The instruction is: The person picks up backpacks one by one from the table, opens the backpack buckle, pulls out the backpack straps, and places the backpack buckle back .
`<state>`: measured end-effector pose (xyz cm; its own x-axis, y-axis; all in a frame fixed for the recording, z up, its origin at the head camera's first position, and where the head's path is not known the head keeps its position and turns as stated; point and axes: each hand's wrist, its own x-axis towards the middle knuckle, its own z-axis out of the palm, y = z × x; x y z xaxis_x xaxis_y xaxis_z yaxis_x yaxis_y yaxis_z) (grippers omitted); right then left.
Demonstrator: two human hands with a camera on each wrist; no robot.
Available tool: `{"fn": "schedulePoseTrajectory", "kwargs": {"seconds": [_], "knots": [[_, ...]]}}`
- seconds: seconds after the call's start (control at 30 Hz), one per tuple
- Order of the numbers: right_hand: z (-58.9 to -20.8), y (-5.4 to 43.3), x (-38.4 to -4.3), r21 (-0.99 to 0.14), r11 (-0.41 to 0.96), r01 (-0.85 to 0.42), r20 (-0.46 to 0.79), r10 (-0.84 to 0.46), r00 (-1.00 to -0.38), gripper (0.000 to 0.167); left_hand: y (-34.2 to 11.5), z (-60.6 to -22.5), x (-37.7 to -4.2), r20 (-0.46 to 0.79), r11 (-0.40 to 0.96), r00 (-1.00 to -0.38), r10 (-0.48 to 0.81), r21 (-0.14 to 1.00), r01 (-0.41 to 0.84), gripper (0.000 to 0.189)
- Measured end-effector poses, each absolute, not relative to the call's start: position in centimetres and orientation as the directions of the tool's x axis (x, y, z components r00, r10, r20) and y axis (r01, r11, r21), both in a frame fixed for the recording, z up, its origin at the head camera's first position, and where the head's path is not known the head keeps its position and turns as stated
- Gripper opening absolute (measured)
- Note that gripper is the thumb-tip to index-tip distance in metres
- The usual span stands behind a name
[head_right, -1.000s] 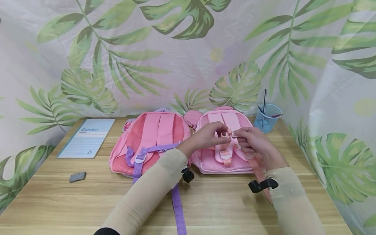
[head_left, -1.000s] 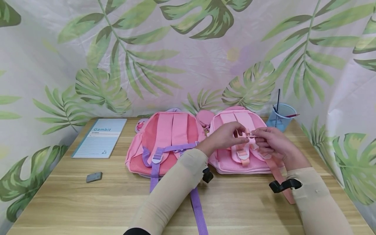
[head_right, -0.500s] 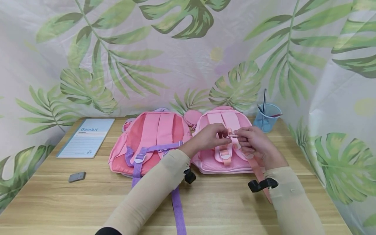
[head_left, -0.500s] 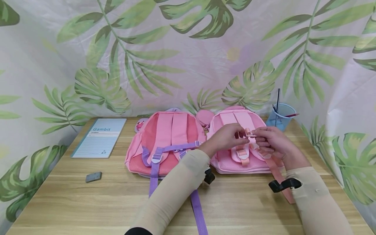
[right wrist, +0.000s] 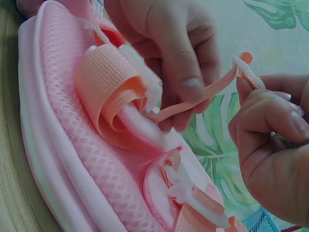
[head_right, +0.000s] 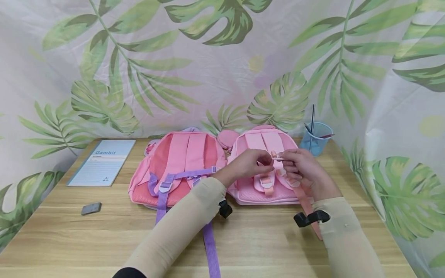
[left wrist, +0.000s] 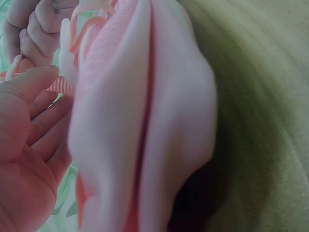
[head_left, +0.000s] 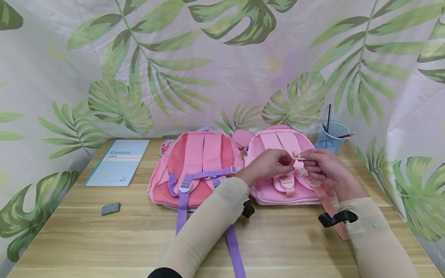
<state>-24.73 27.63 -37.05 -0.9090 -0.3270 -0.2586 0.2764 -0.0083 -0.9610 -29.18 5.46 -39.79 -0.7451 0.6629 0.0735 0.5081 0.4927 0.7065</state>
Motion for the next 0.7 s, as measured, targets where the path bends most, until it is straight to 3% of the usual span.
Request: {"fn": "schedulePoseTrajectory", "kwargs": {"seconds": [0.7], "knots": [[-36.7, 27.7, -24.6, -0.948, -0.195, 0.251, -0.159, -0.394, -0.905, 0.036, 5.1, -41.3, -28.7, 0.068, 0.503, -0.742, 0.667, 0.693, 0.516, 0.015]]}}
